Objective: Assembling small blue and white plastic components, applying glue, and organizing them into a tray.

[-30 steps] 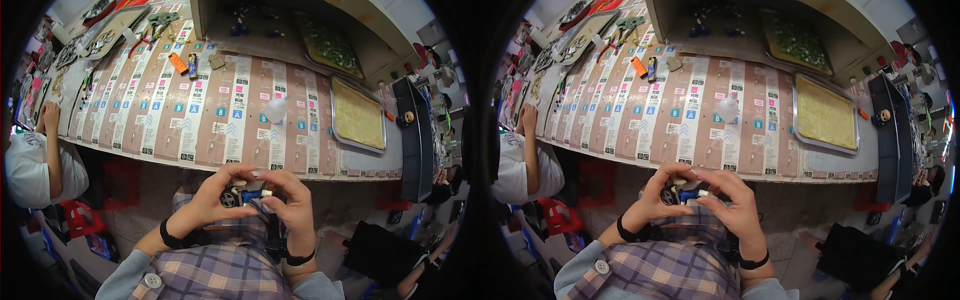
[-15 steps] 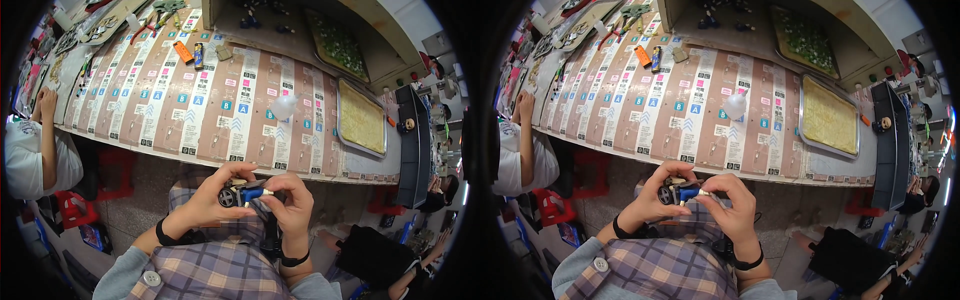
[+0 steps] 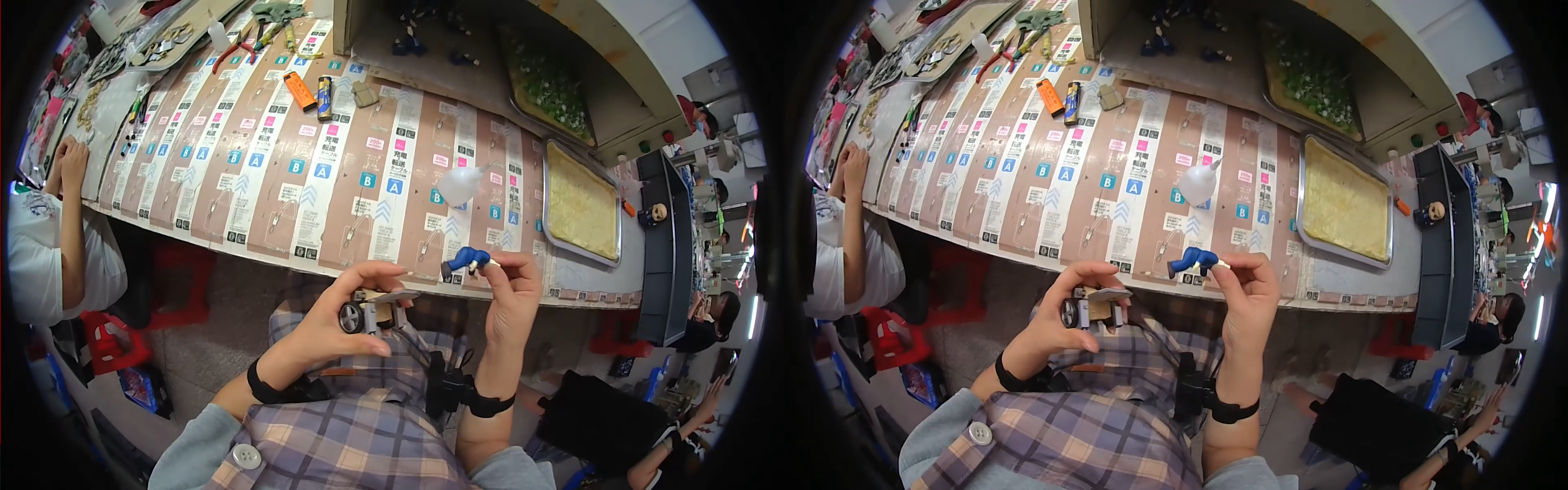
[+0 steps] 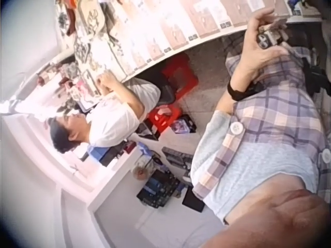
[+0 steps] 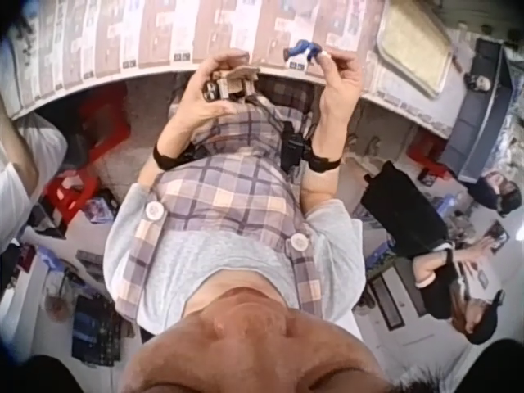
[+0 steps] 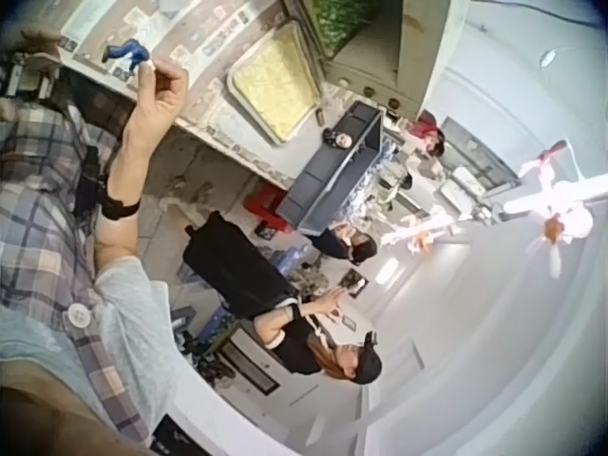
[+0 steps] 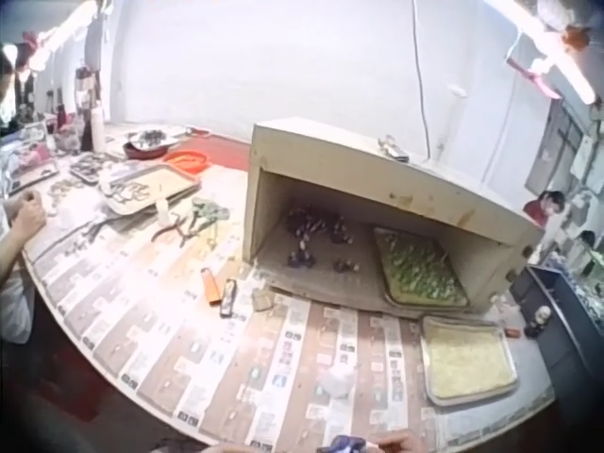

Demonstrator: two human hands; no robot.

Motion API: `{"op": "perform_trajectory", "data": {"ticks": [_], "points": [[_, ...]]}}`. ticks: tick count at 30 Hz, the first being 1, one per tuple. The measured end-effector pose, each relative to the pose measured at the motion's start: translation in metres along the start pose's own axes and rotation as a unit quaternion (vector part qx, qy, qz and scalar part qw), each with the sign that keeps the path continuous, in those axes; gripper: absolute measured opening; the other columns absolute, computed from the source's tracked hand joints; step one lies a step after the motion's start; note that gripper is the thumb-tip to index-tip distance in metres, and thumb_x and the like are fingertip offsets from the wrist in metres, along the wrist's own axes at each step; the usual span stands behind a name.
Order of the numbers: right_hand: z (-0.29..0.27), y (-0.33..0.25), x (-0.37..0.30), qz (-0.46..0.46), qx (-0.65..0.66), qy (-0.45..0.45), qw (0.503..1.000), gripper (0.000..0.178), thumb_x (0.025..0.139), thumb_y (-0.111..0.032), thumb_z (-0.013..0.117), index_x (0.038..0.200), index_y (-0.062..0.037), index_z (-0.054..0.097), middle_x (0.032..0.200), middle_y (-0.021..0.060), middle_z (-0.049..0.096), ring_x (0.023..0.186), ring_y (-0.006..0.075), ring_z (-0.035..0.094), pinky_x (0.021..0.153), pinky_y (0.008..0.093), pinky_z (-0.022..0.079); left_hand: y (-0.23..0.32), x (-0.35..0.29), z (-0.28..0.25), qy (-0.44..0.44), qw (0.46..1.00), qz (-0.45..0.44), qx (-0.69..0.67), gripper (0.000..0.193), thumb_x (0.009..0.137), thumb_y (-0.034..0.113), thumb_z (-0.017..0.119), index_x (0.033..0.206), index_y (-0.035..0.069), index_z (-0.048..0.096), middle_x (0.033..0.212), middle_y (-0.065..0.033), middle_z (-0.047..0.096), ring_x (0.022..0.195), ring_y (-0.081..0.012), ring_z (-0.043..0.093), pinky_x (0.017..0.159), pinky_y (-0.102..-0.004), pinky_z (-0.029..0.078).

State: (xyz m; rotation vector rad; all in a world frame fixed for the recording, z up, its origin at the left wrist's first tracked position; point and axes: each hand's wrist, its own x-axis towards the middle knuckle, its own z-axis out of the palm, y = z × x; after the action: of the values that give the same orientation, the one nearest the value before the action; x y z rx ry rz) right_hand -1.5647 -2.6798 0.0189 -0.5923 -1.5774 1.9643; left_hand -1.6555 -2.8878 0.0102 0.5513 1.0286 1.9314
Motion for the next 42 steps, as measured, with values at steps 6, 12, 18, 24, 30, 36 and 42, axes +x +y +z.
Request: {"op": "perform_trajectory", "data": {"ticks": [6, 12, 18, 24, 30, 36, 42], "points": [[-0.003, 0.022, 0.011, 0.005, -0.075, 0.050, 0.996, 0.011, 0.078, 0.003, 0.061, 0.088, -0.0002, 0.056, 0.083, 0.0063, 0.061, 0.076, 0.0103, 0.058, 0.073, 0.0209, 0.046, -0.004, -0.002, -0.013, 0.025, 0.994, 0.017, -0.104, 0.084, 0.062, 0.023, 0.080, 0.129, 0.005, 0.033, 0.108, -0.0148, 0.052, 0.096, -0.0211, 0.055, 0.077, -0.0311, 0.048], [-0.012, 0.030, 0.018, -0.004, -0.109, 0.061, 0.992, 0.010, 0.080, 0.002, 0.060, 0.089, 0.0002, 0.056, 0.084, 0.0078, 0.061, 0.076, 0.0119, 0.059, 0.072, 0.0227, 0.048, -0.005, -0.002, -0.016, 0.001, 0.987, 0.029, -0.160, 0.077, 0.068, 0.023, 0.074, 0.129, 0.004, 0.031, 0.108, -0.0152, 0.051, 0.096, -0.0228, 0.054, 0.076, -0.0337, 0.047], [-0.009, 0.027, 0.015, 0.004, -0.071, 0.059, 0.996, 0.010, 0.080, 0.001, 0.060, 0.089, 0.0001, 0.056, 0.083, 0.0078, 0.061, 0.074, 0.0130, 0.060, 0.072, 0.0237, 0.049, -0.007, -0.002, -0.015, -0.006, 0.981, 0.041, -0.191, 0.078, 0.069, 0.026, 0.073, 0.130, 0.004, 0.030, 0.108, -0.0159, 0.051, 0.095, -0.0230, 0.055, 0.076, -0.0342, 0.047], [-0.011, 0.028, 0.015, 0.009, -0.038, 0.063, 0.997, 0.011, 0.080, 0.000, 0.061, 0.089, 0.0000, 0.056, 0.083, 0.0082, 0.062, 0.073, 0.0135, 0.060, 0.072, 0.0237, 0.049, -0.007, -0.002, -0.014, -0.013, 0.975, 0.036, -0.220, 0.079, 0.069, 0.028, 0.073, 0.130, 0.003, 0.029, 0.104, -0.0159, 0.053, 0.092, -0.0238, 0.056, 0.076, -0.0345, 0.046], [-0.010, 0.031, 0.018, 0.009, -0.045, 0.055, 0.997, 0.009, 0.080, 0.003, 0.059, 0.088, 0.0015, 0.056, 0.085, 0.0081, 0.062, 0.077, 0.0111, 0.059, 0.073, 0.0211, 0.047, -0.005, 0.000, -0.007, 0.016, 0.974, 0.029, -0.223, 0.076, 0.065, 0.029, 0.071, 0.126, 0.004, 0.033, 0.095, -0.0167, 0.051, 0.080, -0.0270, 0.056, 0.067, -0.0349, 0.046], [-0.011, 0.041, 0.026, 0.004, -0.083, 0.049, 0.995, 0.008, 0.081, 0.002, 0.059, 0.088, 0.0014, 0.056, 0.084, 0.0066, 0.062, 0.076, 0.0096, 0.058, 0.072, 0.0200, 0.046, -0.010, -0.001, -0.012, -0.034, 0.970, 0.037, -0.238, 0.080, 0.068, 0.026, 0.072, 0.130, 0.001, 0.028, 0.107, -0.0176, 0.053, 0.094, -0.0249, 0.056, 0.080, -0.0353, 0.046], [-0.009, 0.042, 0.029, 0.001, -0.091, 0.040, 0.995, 0.009, 0.081, 0.002, 0.059, 0.089, 0.0019, 0.056, 0.086, 0.0069, 0.062, 0.077, 0.0091, 0.058, 0.071, 0.0203, 0.046, -0.007, -0.003, -0.009, 0.028, 0.984, 0.036, -0.173, 0.080, 0.066, 0.032, 0.074, 0.127, 0.004, 0.031, 0.103, -0.0169, 0.052, 0.088, -0.0262, 0.057, 0.072, -0.0351, 0.047]]}}
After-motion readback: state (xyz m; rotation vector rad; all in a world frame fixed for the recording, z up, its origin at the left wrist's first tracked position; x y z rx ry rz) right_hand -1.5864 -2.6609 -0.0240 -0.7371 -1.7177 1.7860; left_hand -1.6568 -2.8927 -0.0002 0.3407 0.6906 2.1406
